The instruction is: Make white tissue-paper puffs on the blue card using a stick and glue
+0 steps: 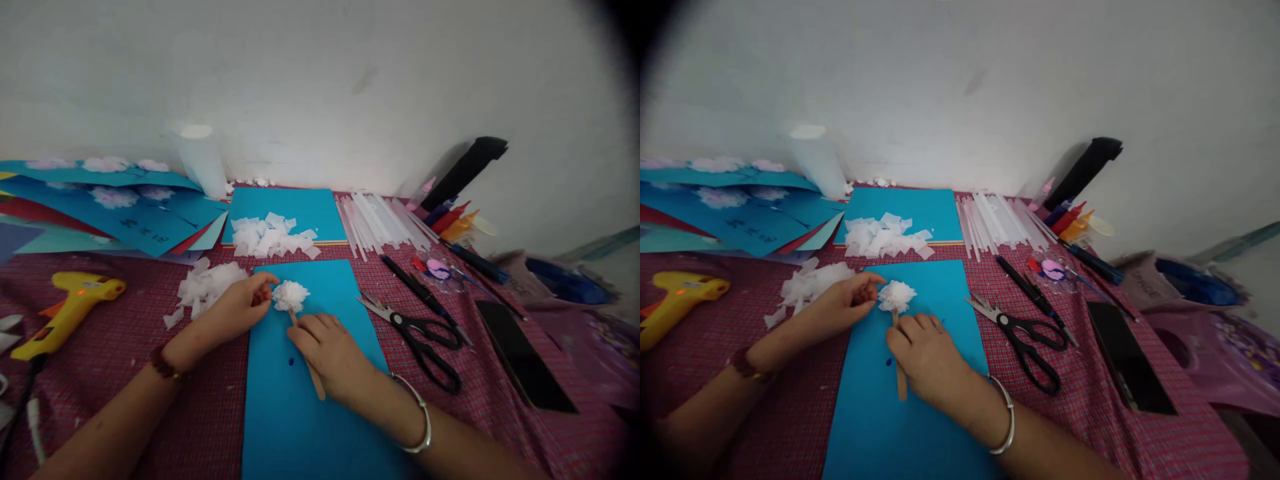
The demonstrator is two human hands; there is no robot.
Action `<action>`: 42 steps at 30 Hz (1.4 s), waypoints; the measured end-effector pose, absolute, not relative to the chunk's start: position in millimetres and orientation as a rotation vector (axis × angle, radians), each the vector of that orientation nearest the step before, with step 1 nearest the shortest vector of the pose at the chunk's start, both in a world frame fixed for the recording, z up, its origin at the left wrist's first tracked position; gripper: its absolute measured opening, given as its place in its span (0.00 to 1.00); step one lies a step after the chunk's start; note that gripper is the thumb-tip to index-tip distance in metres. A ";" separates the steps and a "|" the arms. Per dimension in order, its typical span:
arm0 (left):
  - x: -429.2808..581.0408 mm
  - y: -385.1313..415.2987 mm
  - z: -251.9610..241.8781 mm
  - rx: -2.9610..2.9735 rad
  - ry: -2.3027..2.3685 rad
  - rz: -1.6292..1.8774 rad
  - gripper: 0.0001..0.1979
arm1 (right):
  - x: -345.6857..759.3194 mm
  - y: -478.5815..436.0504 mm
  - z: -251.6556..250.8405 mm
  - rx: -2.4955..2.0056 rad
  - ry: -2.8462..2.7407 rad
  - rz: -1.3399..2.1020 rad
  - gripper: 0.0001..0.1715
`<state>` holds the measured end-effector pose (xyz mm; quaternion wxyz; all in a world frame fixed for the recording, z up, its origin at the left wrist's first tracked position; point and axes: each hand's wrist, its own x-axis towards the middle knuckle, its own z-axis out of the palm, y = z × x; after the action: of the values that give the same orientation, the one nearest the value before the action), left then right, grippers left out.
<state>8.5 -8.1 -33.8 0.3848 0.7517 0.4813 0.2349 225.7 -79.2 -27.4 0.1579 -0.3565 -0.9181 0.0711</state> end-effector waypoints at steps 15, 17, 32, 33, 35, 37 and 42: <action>15.9 -11.8 -36.8 2.056 1.309 0.590 0.15 | 238.3 -85.2 -24.2 -0.950 -2.321 0.528 0.14; 17.1 -12.7 -32.8 2.031 1.317 0.592 0.16 | 243.0 -84.5 -23.3 -1.003 -2.114 0.705 0.13; 14.9 -16.6 -27.4 2.010 1.292 0.592 0.20 | 241.2 -56.3 -40.2 -1.043 -1.582 1.169 0.12; 15.9 -16.8 -27.0 2.017 1.298 0.584 0.21 | 240.8 -55.4 -40.6 -1.041 -1.568 1.172 0.12; 18.0 -17.3 -27.6 2.053 1.311 0.568 0.22 | 240.2 -54.6 -40.7 -1.040 -1.555 1.178 0.12; 19.8 -17.8 -29.5 2.109 1.338 0.560 0.23 | 240.2 -55.3 -39.5 -1.045 -1.544 1.186 0.12; 21.6 -18.1 -33.3 2.163 1.384 0.584 0.17 | 243.7 -59.5 -33.3 -1.080 -1.442 1.214 0.11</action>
<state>21.6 -18.1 -33.3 0.2514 0.7948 0.5089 0.2146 243.7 -59.5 -33.3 0.4660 -0.4398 -0.5872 0.4946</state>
